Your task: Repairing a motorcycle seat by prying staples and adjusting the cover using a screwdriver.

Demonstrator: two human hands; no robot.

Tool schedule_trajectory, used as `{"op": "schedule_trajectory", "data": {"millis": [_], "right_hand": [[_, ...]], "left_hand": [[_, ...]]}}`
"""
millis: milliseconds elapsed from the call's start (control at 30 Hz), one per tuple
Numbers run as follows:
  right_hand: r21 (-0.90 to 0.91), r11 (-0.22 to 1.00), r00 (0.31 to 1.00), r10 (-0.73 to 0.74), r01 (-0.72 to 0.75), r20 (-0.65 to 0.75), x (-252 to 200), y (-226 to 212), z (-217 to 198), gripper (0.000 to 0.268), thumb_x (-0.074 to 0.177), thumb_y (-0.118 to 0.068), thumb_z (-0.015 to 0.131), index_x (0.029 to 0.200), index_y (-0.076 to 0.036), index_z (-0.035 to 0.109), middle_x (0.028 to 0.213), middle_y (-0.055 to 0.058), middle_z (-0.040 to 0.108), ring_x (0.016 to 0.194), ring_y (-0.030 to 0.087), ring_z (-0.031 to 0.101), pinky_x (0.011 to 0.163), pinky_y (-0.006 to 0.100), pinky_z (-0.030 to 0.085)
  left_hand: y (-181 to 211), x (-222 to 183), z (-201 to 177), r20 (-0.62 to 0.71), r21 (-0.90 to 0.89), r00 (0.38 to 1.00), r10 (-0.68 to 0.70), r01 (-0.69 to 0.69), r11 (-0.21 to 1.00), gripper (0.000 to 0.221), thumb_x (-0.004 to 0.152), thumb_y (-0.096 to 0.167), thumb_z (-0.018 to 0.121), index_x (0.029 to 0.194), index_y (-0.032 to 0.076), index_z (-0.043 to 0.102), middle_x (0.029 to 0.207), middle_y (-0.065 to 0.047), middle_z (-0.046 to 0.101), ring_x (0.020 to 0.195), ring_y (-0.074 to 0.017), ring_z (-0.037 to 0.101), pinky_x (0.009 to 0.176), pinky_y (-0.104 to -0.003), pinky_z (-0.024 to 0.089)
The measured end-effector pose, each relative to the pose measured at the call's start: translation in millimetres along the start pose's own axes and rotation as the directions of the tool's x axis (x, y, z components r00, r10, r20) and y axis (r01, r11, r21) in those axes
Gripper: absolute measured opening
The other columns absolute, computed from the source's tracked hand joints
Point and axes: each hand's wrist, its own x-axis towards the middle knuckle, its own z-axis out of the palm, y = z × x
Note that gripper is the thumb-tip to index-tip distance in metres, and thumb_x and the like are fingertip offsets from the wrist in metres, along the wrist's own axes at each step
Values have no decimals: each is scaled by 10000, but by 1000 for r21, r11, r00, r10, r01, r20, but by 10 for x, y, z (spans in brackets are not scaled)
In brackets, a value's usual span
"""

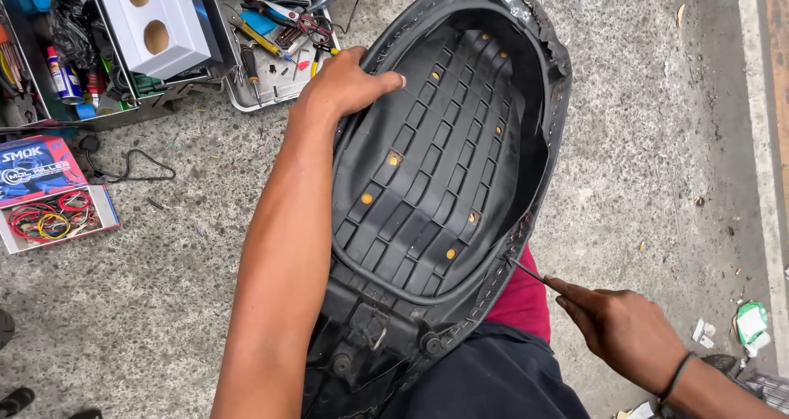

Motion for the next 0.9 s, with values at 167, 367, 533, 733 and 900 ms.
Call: {"op": "schedule_trajectory", "data": {"millis": [167, 367, 533, 733, 900], "right_hand": [[-218, 976, 989, 37, -4, 146, 171, -143, -280, 494, 1060, -559, 501, 1547, -545, 582, 729, 78, 798, 705, 389, 759, 633, 551, 536], [-274, 961, 944, 72, 20, 322, 345, -352, -522, 508, 1118, -531, 413, 1620, -533, 486, 852, 120, 819, 824, 433, 768, 695, 552, 532], [-338, 939, 908, 93, 55, 409, 474, -521, -741, 541, 1151, -345, 412, 1680, -459, 408, 867, 120, 819, 839, 413, 794, 684, 525, 538], [-388, 912, 869, 78, 136, 489, 624, -622, -845, 367, 1131, -109, 366, 1273, -263, 668, 775, 52, 721, 737, 312, 745, 685, 491, 586], [-462, 867, 822, 119, 187, 557, 744, -732, -909, 310, 1170, -161, 384, 1009, -187, 647, 766, -35, 651, 670, 145, 658, 604, 325, 564]], "left_hand": [[40, -35, -14, 11, -24, 1000, -11, 11, 1000, 1058, 897, 632, 692, 1783, 234, 273, 1847, -49, 301, 1646, -327, 382, 1274, -548, 384], [79, -65, -38, 31, -4, 999, -22, 22, 1000, 1058, 899, 614, 681, 1788, 224, 259, 1849, -59, 298, 1641, -339, 388, 1273, -555, 392], [48, -53, -20, 39, -29, 999, -26, 27, 999, 1073, 882, 624, 676, 1787, 230, 256, 1851, -42, 292, 1628, -345, 403, 1247, -558, 415], [33, 38, 4, 26, -24, 1000, 14, -13, 1000, 1088, 870, 612, 692, 1788, 210, 267, 1840, -83, 304, 1606, -381, 429, 1233, -565, 432], [37, 90, 51, 6, -1, 999, 37, -37, 999, 1066, 863, 622, 685, 1767, 190, 321, 1782, -97, 404, 1545, -388, 498, 1182, -562, 470]]}}
